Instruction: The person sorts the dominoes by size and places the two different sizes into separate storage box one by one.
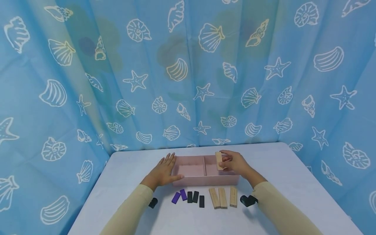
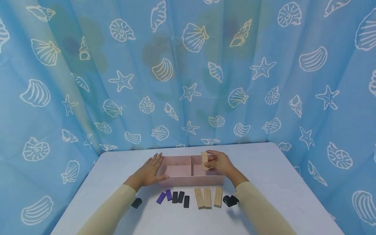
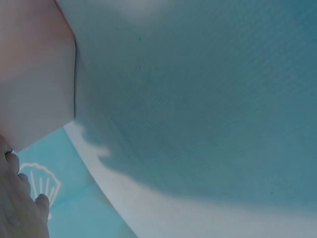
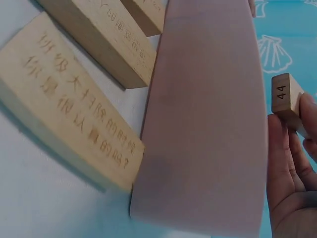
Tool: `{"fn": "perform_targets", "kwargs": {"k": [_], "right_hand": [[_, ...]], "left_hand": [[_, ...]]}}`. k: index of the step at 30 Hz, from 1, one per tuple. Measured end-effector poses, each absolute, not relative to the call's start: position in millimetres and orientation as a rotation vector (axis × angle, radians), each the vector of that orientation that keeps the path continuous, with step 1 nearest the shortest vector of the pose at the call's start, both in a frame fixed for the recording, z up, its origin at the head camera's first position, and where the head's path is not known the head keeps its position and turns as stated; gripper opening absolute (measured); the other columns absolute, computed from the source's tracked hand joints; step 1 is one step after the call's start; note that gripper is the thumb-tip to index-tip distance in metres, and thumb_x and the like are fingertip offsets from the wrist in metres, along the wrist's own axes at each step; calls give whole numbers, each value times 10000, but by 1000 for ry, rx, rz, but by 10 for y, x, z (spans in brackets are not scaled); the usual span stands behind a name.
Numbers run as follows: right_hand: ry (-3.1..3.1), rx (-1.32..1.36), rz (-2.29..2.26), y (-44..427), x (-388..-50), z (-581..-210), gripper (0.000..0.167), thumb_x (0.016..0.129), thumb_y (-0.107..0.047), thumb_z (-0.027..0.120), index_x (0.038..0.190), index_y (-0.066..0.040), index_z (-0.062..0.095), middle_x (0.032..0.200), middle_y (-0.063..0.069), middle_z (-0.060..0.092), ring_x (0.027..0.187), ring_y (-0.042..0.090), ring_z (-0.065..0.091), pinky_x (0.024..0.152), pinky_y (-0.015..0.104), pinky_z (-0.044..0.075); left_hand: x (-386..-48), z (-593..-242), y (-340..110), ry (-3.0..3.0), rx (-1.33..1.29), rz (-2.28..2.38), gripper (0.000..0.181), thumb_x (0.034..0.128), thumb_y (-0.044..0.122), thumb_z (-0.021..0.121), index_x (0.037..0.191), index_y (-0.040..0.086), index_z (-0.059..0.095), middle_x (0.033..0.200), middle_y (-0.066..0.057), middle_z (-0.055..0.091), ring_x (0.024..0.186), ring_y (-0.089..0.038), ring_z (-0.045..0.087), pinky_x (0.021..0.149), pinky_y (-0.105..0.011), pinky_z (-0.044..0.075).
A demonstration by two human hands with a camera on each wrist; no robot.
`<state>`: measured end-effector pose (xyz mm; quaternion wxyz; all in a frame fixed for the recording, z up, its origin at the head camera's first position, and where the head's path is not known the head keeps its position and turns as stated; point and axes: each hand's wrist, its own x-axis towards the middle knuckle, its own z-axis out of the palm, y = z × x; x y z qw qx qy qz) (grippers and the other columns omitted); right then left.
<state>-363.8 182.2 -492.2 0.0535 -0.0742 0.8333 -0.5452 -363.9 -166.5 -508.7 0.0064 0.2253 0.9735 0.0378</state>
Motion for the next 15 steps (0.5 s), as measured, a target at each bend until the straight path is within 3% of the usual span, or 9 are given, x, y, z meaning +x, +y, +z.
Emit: {"fn": "perform_targets", "kwargs": {"k": [9,15], "right_hand": [[2492,-227,-1671,1677,-3738,-4970,567,880,-69,719,1381,35,474,1016,154,600,843,242,672,697,364,584],[2524,-199,-1616,1533,-3778,-4989,522,873,-61,723,1345,26,516,968,127,625,789,223,685,663,360,586]], "left_hand": [[-3650,-5092,-1660,3047,683,121,1010,858,759,408,1557,72,165,1620,-69,74,1475,-257,17,1166,-472,84],[-3636,-5109,-1664,3047,687,131,1011,858,759,410,1557,72,158,1618,-66,71,1474,-250,17,1165,-471,84]]}}
